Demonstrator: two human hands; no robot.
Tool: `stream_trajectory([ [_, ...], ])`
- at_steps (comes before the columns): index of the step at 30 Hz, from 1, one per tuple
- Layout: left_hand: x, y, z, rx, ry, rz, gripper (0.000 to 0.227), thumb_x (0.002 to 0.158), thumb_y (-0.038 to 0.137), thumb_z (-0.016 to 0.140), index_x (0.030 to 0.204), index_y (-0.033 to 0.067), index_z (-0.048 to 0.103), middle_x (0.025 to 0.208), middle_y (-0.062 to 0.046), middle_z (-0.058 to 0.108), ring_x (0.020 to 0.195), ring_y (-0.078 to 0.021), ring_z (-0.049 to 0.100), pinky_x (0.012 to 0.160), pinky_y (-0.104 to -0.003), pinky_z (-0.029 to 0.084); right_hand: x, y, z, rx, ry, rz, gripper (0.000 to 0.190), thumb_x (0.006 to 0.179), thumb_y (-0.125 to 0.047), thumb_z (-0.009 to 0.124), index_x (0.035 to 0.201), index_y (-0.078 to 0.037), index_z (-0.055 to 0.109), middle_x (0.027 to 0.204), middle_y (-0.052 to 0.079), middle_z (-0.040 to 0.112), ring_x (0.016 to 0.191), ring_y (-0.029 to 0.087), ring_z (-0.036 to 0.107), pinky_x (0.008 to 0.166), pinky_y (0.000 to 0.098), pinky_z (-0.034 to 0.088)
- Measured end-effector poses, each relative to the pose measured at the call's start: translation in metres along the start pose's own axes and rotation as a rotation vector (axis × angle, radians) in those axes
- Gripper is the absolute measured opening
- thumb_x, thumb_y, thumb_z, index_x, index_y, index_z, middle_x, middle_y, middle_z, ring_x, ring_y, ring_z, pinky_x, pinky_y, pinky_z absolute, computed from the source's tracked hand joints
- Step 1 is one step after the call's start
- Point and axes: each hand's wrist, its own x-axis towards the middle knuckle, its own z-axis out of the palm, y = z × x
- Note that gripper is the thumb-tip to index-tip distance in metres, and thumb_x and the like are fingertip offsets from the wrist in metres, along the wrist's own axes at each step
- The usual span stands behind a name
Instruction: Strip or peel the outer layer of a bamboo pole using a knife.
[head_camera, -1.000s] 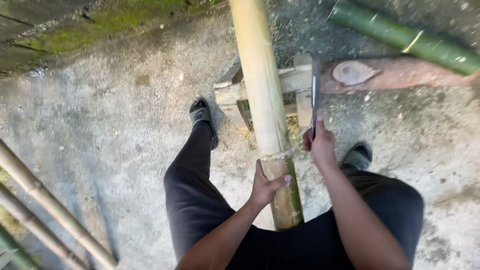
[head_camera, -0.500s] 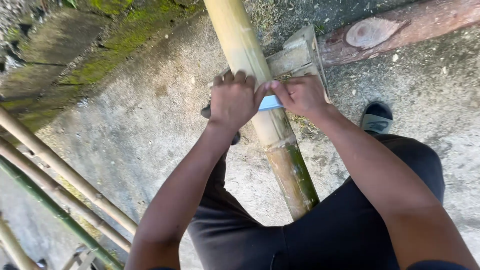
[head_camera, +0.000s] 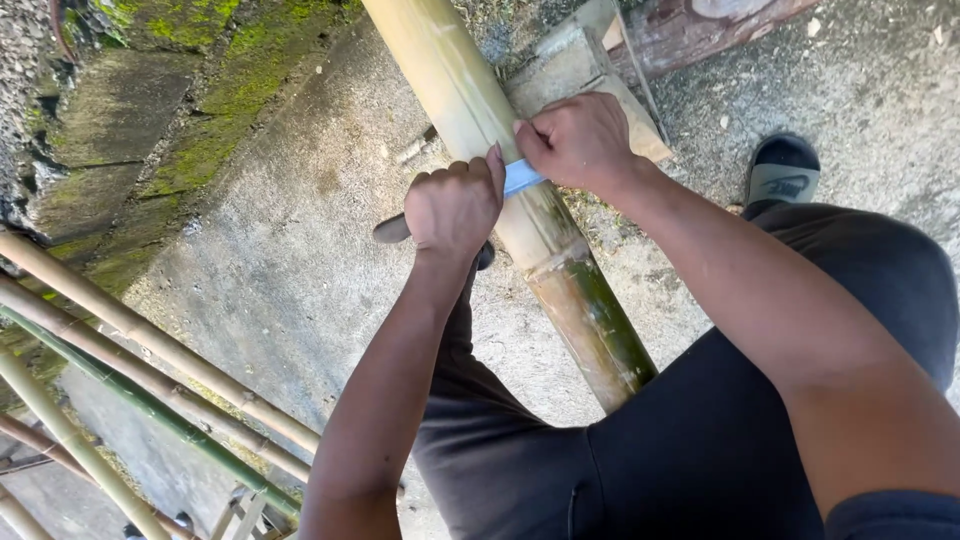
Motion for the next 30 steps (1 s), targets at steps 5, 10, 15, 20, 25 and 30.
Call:
stream_trajectory([
  [5, -0.003, -0.001, 0.005, 0.044, 0.017, 0.034, 0.051, 0.103, 0.033, 0.06, 0.055, 0.0193, 0.061, 0.046, 0.0, 0.058, 0.031, -0.0171, 0.05, 0.034, -0.034, 0.037, -0.001, 0.001, 0.007, -0.03, 0.047, 0.018, 0.048, 0.1, -0.019, 0.068, 0.053, -0.01, 0.065, 0.046, 0.008, 0.055, 0.034, 0.022, 0.049, 0.04, 0.0364, 0.039],
  [10, -0.009, 0.004, 0.005, 0.078, 0.035, -0.021, 0.051, 0.104, 0.033, 0.059, 0.055, 0.0199, 0.061, 0.046, -0.001, 0.059, 0.031, -0.0176, 0.05, 0.033, -0.035, 0.038, -0.005, 0.007, 0.014, -0.129, 0.14, -0.148, 0.041, 0.095, -0.018, 0.071, 0.056, -0.01, 0.065, 0.05, 0.007, 0.058, 0.038, 0.022, 0.05, 0.043, 0.0355, 0.04],
  [15, -0.014, 0.011, 0.004, 0.063, 0.054, -0.057, 0.05, 0.101, 0.034, 0.06, 0.053, 0.0189, 0.061, 0.046, -0.003, 0.059, 0.03, -0.0181, 0.049, 0.035, -0.036, 0.039, -0.014, 0.012, 0.015, -0.047, 0.13, -0.161, 0.036, 0.095, -0.015, 0.067, 0.06, -0.012, 0.065, 0.065, 0.002, 0.067, 0.045, 0.017, 0.057, 0.048, 0.0314, 0.045],
  [20, -0.005, 0.004, 0.014, -0.012, 0.04, -0.07, 0.049, 0.102, 0.033, 0.061, 0.055, 0.0187, 0.061, 0.046, -0.002, 0.059, 0.032, -0.0178, 0.05, 0.033, -0.036, 0.038, -0.002, 0.012, 0.013, -0.12, 0.088, -0.119, 0.038, 0.094, -0.015, 0.07, 0.057, -0.011, 0.064, 0.054, 0.004, 0.06, 0.04, 0.019, 0.051, 0.044, 0.0336, 0.04],
  [25, -0.011, 0.012, 0.01, -0.04, 0.103, -0.131, 0.049, 0.101, 0.034, 0.061, 0.054, 0.0183, 0.061, 0.048, -0.004, 0.06, 0.034, -0.0209, 0.053, 0.036, -0.037, 0.04, -0.004, 0.013, 0.013, -0.165, 0.111, -0.17, 0.042, 0.098, -0.015, 0.071, 0.057, -0.012, 0.062, 0.054, 0.002, 0.058, 0.042, 0.018, 0.05, 0.045, 0.0352, 0.038],
  [30, -0.024, 0.019, 0.009, -0.091, 0.154, -0.159, 0.049, 0.103, 0.033, 0.061, 0.058, 0.015, 0.063, 0.051, -0.006, 0.061, 0.039, -0.0211, 0.056, 0.042, -0.036, 0.044, -0.01, 0.007, 0.003, -0.183, 0.04, -0.24, 0.041, 0.094, -0.013, 0.069, 0.055, -0.011, 0.057, 0.053, 0.004, 0.055, 0.042, 0.02, 0.048, 0.044, 0.0347, 0.036],
])
